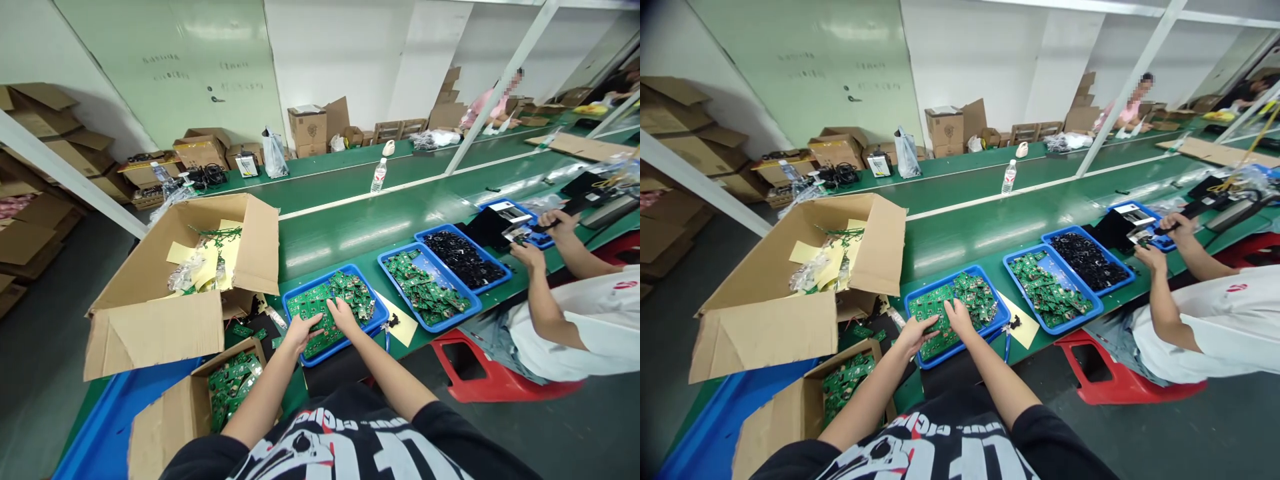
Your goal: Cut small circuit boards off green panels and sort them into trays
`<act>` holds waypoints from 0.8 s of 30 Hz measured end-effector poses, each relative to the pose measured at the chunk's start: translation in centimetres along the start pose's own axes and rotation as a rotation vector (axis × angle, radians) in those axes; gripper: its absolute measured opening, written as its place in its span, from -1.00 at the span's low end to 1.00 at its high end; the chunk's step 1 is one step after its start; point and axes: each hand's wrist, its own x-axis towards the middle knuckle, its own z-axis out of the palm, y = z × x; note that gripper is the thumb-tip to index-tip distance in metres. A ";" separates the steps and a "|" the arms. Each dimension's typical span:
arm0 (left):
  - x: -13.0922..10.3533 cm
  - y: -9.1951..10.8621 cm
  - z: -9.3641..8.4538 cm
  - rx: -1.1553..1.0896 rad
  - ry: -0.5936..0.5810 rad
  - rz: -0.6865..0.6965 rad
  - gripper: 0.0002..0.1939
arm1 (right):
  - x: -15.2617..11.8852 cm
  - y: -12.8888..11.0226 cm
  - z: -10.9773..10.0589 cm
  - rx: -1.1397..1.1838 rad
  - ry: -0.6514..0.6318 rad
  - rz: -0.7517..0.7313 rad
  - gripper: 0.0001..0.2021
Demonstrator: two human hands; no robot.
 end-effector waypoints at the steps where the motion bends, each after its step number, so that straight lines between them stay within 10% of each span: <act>1: 0.1 0.1 0.1 -0.008 0.006 -0.008 -0.58 | 0.0 0.0 -0.1 -0.043 0.006 0.020 -0.72; 24: 1.4 -1.0 1.0 0.010 0.117 0.033 -0.63 | -0.1 -1.5 -1.4 -0.487 0.029 0.207 -0.64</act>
